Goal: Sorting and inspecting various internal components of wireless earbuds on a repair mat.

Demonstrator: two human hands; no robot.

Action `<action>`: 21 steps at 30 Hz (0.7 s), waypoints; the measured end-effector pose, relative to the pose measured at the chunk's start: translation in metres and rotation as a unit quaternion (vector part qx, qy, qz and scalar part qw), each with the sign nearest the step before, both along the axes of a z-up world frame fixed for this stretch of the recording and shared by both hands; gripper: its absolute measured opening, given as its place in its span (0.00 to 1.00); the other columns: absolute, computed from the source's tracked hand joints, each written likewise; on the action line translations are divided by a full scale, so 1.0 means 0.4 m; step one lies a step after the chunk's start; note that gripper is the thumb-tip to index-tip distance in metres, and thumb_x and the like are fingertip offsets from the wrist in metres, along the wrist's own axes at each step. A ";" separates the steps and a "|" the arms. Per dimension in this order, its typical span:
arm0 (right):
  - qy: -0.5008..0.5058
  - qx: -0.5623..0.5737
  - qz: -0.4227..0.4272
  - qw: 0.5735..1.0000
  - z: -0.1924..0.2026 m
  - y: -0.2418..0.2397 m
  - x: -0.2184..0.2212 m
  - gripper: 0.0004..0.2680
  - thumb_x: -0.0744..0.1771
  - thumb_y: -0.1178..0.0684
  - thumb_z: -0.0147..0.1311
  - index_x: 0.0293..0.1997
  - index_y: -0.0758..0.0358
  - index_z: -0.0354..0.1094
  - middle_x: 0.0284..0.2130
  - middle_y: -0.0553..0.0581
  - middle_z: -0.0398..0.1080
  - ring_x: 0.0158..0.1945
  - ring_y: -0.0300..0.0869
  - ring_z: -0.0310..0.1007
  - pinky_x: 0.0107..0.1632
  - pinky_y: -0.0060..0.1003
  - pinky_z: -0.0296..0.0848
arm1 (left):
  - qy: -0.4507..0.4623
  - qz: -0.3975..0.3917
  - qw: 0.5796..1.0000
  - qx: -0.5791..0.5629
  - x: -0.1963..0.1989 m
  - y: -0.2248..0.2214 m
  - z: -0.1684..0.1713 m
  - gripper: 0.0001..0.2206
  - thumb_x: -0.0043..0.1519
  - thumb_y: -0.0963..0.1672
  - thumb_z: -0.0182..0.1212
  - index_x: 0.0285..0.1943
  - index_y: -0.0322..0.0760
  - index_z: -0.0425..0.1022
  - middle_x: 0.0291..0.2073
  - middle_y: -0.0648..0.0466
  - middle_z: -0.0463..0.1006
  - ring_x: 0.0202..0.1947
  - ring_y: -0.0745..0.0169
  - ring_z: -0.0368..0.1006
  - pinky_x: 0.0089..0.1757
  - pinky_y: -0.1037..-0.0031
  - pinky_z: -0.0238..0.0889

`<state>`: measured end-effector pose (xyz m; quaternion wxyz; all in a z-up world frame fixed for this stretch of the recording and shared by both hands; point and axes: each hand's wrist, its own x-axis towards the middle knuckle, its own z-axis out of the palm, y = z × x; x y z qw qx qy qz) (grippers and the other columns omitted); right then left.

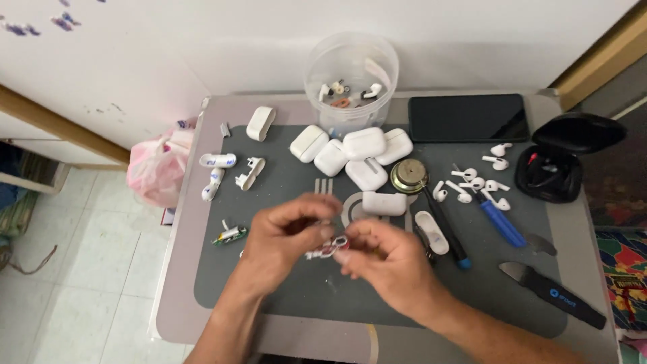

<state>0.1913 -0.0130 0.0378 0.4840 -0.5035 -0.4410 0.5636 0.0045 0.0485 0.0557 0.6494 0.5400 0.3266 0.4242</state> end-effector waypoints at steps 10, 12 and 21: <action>-0.030 -0.034 -0.008 0.999 -0.026 -0.002 0.000 0.11 0.59 0.65 0.67 0.44 0.69 0.76 0.33 0.61 0.83 0.30 0.41 0.81 0.32 0.34 0.84 | -0.044 0.029 0.995 -0.089 -0.018 -0.026 -0.012 0.06 0.61 0.34 0.62 0.44 0.29 0.81 0.39 0.48 0.84 0.39 0.60 0.82 0.41 0.73 0.76; -0.028 -0.032 -0.003 0.999 -0.016 -0.001 -0.005 0.14 0.59 0.66 0.66 0.48 0.69 0.75 0.37 0.62 0.83 0.32 0.42 0.83 0.33 0.34 0.84 | -0.067 0.020 0.994 -0.082 -0.019 -0.030 -0.017 0.06 0.62 0.34 0.61 0.45 0.28 0.80 0.40 0.47 0.83 0.40 0.59 0.81 0.43 0.73 0.76; -0.030 0.041 -0.036 0.998 -0.041 -0.012 0.024 0.11 0.61 0.66 0.65 0.47 0.71 0.78 0.36 0.59 0.80 0.31 0.40 0.79 0.39 0.33 0.86 | -0.044 -0.018 0.999 -0.006 -0.025 -0.031 -0.022 0.08 0.68 0.36 0.54 0.50 0.33 0.80 0.51 0.44 0.80 0.49 0.60 0.76 0.45 0.72 0.69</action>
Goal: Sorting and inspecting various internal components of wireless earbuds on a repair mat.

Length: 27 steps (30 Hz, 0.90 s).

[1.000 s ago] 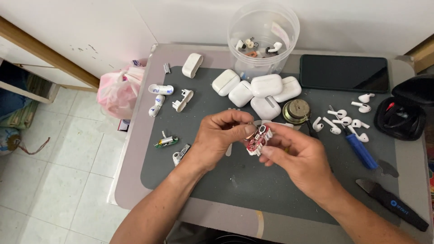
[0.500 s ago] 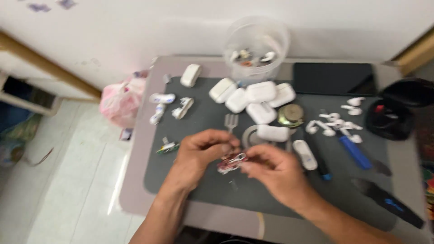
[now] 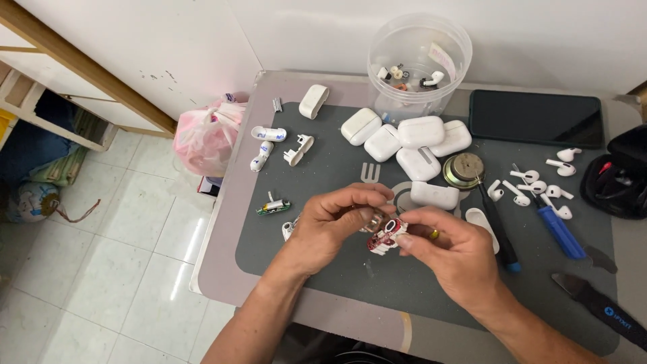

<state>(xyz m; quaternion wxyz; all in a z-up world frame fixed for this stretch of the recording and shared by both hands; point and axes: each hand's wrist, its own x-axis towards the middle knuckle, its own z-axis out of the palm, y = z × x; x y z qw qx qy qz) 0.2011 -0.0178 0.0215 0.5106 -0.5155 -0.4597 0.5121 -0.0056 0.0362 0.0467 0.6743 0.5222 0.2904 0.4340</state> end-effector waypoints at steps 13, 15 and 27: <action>0.048 0.029 0.009 0.998 0.031 -0.001 0.016 0.12 0.63 0.66 0.59 0.51 0.73 0.75 0.41 0.66 0.81 0.41 0.46 0.82 0.39 0.37 0.86 | 0.146 -0.032 0.986 0.069 0.001 -0.028 0.060 0.23 0.56 0.43 0.72 0.61 0.33 0.76 0.48 0.53 0.80 0.45 0.67 0.75 0.47 0.77 0.71; 0.043 0.026 -0.010 0.999 0.014 0.002 0.017 0.13 0.62 0.67 0.60 0.51 0.73 0.76 0.43 0.65 0.80 0.41 0.46 0.81 0.39 0.37 0.87 | 0.172 -0.019 0.973 0.154 0.013 -0.033 0.072 0.19 0.58 0.43 0.69 0.59 0.34 0.76 0.46 0.53 0.80 0.43 0.66 0.74 0.46 0.75 0.68; 0.066 -0.053 -0.026 0.996 0.002 0.010 0.016 0.18 0.61 0.66 0.61 0.57 0.76 0.74 0.36 0.66 0.79 0.32 0.46 0.77 0.37 0.40 0.84 | 0.274 0.135 0.826 0.473 0.061 -0.052 -0.021 0.17 0.65 0.38 0.66 0.62 0.28 0.70 0.56 0.41 0.78 0.56 0.44 0.79 0.55 0.60 0.74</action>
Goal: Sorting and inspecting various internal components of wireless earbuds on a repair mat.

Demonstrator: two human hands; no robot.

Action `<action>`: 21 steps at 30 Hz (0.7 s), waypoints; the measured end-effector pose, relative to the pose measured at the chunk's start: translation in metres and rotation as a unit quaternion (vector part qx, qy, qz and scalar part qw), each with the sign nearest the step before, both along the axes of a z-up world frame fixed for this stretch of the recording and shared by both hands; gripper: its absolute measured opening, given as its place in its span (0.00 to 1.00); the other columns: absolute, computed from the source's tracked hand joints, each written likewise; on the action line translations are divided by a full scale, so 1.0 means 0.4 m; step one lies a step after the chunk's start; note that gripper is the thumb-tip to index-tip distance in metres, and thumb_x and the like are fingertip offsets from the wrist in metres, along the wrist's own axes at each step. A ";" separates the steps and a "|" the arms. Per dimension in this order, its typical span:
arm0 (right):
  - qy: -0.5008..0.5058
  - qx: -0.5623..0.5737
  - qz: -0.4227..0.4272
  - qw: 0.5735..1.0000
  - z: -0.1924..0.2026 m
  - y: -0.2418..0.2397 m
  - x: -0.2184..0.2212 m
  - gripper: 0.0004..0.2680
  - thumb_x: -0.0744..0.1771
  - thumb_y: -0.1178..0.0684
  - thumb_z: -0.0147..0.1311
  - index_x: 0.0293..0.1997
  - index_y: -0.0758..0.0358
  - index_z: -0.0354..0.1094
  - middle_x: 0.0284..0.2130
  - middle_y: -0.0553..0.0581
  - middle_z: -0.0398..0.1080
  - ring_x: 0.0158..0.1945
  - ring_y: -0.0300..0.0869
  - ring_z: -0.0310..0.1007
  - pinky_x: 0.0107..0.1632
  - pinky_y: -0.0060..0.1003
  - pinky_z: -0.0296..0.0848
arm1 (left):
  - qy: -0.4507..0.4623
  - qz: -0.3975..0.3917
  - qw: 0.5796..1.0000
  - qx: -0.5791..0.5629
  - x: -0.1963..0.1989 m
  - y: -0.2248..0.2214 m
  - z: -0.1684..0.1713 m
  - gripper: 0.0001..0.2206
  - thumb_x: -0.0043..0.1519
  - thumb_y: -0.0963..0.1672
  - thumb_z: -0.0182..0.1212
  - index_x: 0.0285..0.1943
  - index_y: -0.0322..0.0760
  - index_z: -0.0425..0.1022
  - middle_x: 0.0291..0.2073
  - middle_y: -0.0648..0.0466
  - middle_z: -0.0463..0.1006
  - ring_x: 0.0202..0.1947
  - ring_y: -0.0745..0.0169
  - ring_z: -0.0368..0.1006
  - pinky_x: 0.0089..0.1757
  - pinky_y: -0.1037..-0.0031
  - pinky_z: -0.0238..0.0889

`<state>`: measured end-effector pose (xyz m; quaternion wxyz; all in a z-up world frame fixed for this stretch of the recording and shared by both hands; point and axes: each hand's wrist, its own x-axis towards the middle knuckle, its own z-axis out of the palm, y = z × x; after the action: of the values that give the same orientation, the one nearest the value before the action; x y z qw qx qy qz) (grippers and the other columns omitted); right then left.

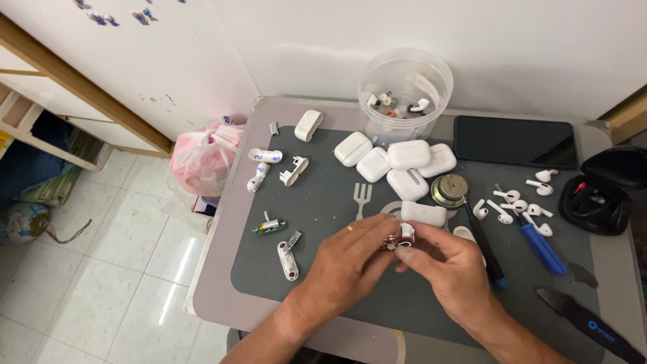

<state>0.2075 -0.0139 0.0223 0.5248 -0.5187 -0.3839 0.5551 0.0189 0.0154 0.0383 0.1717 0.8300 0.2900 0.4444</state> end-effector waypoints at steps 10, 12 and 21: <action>0.042 0.089 0.107 0.989 0.015 -0.001 0.021 0.15 0.63 0.62 0.58 0.55 0.79 0.72 0.36 0.68 0.81 0.36 0.51 0.85 0.40 0.42 0.88 | -0.251 -0.087 0.901 -0.343 -0.014 0.006 0.049 0.08 0.64 0.41 0.64 0.50 0.35 0.82 0.48 0.44 0.83 0.48 0.57 0.80 0.50 0.73 0.75; 0.040 0.089 0.110 0.989 0.017 -0.002 0.020 0.15 0.63 0.62 0.58 0.55 0.78 0.72 0.36 0.68 0.81 0.35 0.52 0.85 0.37 0.41 0.87 | -0.260 -0.089 0.908 -0.315 -0.010 0.005 0.038 0.07 0.64 0.41 0.65 0.49 0.36 0.82 0.47 0.43 0.83 0.48 0.56 0.81 0.51 0.72 0.77; 0.085 0.114 0.095 0.985 -0.008 0.001 0.024 0.14 0.66 0.61 0.55 0.56 0.79 0.70 0.37 0.69 0.79 0.36 0.53 0.83 0.37 0.42 0.84 | -0.173 -0.053 0.962 -0.202 0.008 0.002 0.058 0.08 0.67 0.40 0.60 0.51 0.30 0.79 0.48 0.41 0.83 0.50 0.51 0.82 0.53 0.68 0.77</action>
<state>0.2169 -0.0134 0.0191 0.5556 -0.3680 -0.4462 0.5972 0.0219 0.0163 0.0616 0.4069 0.7024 0.2950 0.5039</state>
